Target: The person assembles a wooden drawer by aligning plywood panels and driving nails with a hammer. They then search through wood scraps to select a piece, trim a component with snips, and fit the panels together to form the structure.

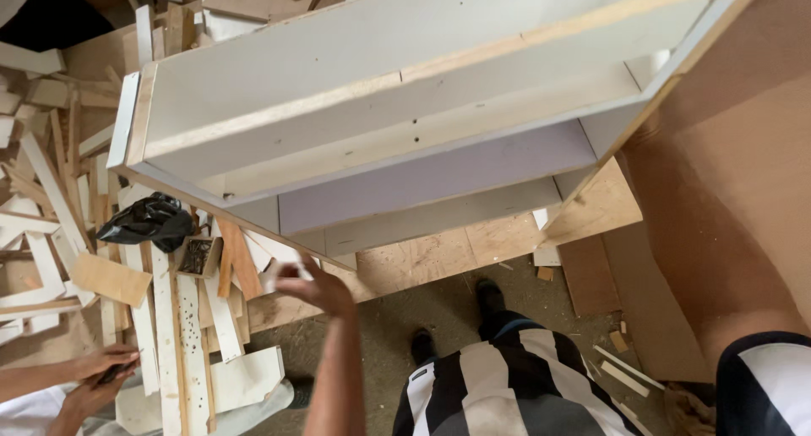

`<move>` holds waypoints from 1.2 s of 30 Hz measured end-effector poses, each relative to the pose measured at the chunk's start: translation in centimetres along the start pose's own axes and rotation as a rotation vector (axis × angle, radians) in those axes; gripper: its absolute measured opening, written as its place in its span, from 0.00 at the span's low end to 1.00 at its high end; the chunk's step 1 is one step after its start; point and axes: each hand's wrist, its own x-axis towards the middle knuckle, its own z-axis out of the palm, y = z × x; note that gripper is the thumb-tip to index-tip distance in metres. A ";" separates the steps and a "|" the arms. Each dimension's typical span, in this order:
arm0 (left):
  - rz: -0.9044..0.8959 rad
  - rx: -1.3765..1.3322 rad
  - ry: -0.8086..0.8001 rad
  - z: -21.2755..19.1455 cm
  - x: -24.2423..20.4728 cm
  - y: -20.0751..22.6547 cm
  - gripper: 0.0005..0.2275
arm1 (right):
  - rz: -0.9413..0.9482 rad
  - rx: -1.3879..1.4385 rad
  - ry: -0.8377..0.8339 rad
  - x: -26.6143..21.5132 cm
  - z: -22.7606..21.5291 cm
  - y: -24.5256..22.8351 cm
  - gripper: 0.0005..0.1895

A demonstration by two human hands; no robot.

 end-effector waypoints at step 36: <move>-0.923 -0.773 -0.743 21.0 -9.8 20.4 0.30 | -0.313 -0.054 0.315 -9.1 -5.0 -2.6 0.44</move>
